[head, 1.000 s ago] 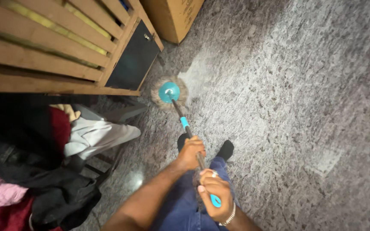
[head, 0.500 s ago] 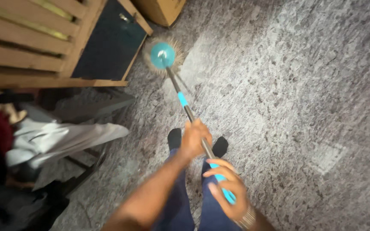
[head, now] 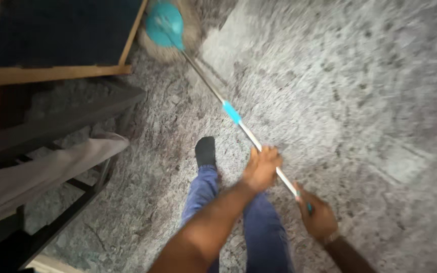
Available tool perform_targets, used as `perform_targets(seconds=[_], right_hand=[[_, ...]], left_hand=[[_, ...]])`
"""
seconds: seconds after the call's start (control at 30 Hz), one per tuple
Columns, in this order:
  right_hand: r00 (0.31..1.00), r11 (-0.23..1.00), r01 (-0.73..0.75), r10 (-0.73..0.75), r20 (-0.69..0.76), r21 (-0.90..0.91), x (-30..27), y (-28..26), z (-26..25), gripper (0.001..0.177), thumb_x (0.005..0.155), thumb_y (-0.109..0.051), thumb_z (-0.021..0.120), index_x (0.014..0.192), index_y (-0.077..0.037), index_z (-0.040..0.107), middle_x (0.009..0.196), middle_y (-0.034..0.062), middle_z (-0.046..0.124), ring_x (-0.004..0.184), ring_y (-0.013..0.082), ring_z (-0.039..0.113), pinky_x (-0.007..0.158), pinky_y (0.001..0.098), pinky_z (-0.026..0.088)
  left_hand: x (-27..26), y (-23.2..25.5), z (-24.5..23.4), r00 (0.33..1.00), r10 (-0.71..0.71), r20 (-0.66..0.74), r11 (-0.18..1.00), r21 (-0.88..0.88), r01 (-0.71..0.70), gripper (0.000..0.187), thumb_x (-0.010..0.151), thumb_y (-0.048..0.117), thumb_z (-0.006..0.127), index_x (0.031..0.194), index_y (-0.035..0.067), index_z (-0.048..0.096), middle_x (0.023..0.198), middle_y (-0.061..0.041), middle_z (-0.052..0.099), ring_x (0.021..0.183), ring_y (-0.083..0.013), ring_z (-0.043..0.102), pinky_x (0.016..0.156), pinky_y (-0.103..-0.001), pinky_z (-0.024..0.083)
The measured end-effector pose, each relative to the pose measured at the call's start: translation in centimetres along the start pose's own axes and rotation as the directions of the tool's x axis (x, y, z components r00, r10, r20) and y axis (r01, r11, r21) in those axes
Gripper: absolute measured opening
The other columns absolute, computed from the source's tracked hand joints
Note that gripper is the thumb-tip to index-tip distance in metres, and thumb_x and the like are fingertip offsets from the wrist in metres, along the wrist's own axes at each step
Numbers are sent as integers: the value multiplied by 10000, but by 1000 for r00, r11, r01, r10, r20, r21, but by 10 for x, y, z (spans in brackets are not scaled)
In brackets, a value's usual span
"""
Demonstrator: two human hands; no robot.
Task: The person mops the floor in a room filled with items using a blue spin mop, reaching into corners and around furniture.
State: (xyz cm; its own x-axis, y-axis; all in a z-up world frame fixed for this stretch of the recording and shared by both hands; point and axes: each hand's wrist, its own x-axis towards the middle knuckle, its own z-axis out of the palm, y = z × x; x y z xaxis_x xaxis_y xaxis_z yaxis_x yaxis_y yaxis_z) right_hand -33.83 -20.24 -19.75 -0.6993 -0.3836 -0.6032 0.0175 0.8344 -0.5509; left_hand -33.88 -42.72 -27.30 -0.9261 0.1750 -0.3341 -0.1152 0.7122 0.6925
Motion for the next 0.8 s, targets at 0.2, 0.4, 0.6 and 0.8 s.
perform_targets(seconds=[0.2, 0.4, 0.6, 0.8], right_hand=[[975, 969, 219, -211, -74, 119, 186, 84, 109, 400, 1049, -206, 572, 1446, -167, 608, 1128, 177, 730, 947, 336, 730, 807, 396, 571], [970, 966, 245, -243, -25, 80, 363, 46, 186, 429, 1059, -228, 618, 1488, -221, 614, 1086, 199, 723, 953, 388, 691, 849, 455, 547], [889, 879, 449, -421, -180, 162, 409, 8, 173, 317, 1085, -269, 624, 1397, -220, 659, 1232, 154, 735, 1028, 358, 713, 876, 432, 567], [996, 998, 11, -16, 86, 63, 273, 103, 123, 444, 1024, -303, 575, 1467, -312, 576, 1211, 125, 720, 741, 167, 703, 588, 322, 602]], left_hand=[[92, -193, 18, 952, -208, 223, 830, 555, 52, 674, 872, 347, 639, 1495, 172, 454, 1647, -238, 173, 1546, -361, 134, 1140, -742, 202], [158, -307, -11, 884, -466, 30, 643, 698, 315, 837, 920, 190, 620, 1647, 73, 220, 1709, -220, 79, 1577, -397, 43, 1207, -715, 139], [166, -306, -36, 976, -201, -88, 711, 672, 208, 916, 797, 160, 702, 1599, 59, 271, 1640, -271, 173, 1529, -419, 86, 1210, -635, 98], [135, -195, 63, 994, -108, -27, 713, 694, 96, 638, 878, 23, 564, 1492, 53, 391, 1546, -262, 359, 1509, -409, 303, 1233, -584, 187]])
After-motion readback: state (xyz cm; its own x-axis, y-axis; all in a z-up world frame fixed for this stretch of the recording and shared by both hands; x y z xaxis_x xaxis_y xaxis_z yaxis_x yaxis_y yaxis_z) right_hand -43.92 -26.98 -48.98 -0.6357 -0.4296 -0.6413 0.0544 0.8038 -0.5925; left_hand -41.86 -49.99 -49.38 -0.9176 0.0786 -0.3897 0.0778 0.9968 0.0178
